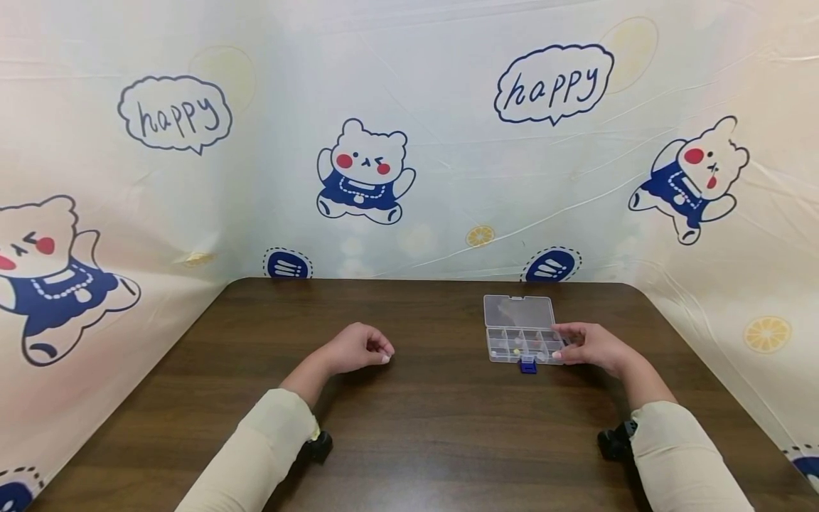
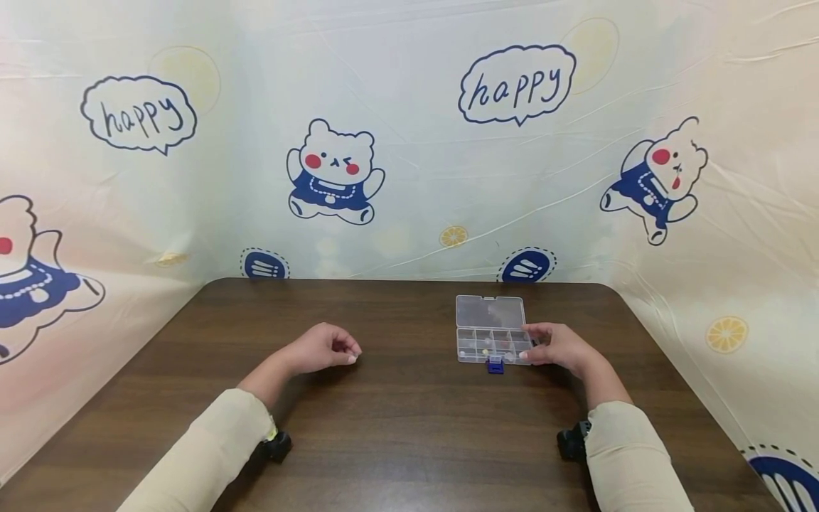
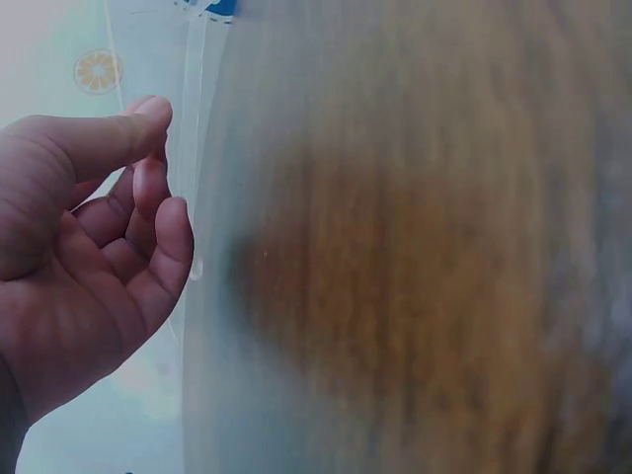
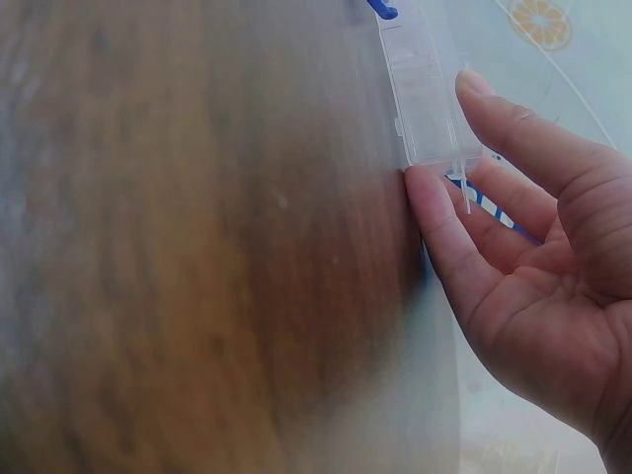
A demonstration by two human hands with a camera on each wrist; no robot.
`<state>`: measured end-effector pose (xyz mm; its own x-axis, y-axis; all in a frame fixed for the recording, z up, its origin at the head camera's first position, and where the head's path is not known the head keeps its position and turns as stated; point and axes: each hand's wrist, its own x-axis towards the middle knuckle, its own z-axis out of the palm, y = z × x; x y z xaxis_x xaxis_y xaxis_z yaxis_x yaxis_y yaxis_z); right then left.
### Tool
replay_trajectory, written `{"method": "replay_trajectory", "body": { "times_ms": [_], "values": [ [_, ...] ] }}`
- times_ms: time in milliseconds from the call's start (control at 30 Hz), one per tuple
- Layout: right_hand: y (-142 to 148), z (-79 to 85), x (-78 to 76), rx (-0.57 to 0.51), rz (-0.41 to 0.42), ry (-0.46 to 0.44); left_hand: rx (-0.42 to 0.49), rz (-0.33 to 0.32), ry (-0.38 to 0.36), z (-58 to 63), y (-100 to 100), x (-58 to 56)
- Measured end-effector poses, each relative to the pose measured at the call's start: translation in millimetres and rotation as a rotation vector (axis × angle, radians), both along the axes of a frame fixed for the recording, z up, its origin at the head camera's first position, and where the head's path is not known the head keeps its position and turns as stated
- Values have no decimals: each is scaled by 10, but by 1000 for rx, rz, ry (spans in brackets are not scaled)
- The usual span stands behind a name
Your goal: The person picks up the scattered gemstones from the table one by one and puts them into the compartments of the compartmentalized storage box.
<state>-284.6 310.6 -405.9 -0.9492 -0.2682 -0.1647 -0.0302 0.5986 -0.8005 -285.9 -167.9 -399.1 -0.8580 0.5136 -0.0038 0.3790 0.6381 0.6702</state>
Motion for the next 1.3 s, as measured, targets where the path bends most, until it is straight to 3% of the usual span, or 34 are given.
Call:
{"method": "replay_trajectory", "body": {
  "times_ms": [333,833,1300],
  "values": [
    [-1,-6,1,-4,3,4,54,41,-56,29,101,40],
    [-2,-8,1,-10,-3,-11,104,13,-97,138,279,64],
    [-2,-15,-9,-30,-23,-30,106,-83,-1,197,541,125]
  ]
}}
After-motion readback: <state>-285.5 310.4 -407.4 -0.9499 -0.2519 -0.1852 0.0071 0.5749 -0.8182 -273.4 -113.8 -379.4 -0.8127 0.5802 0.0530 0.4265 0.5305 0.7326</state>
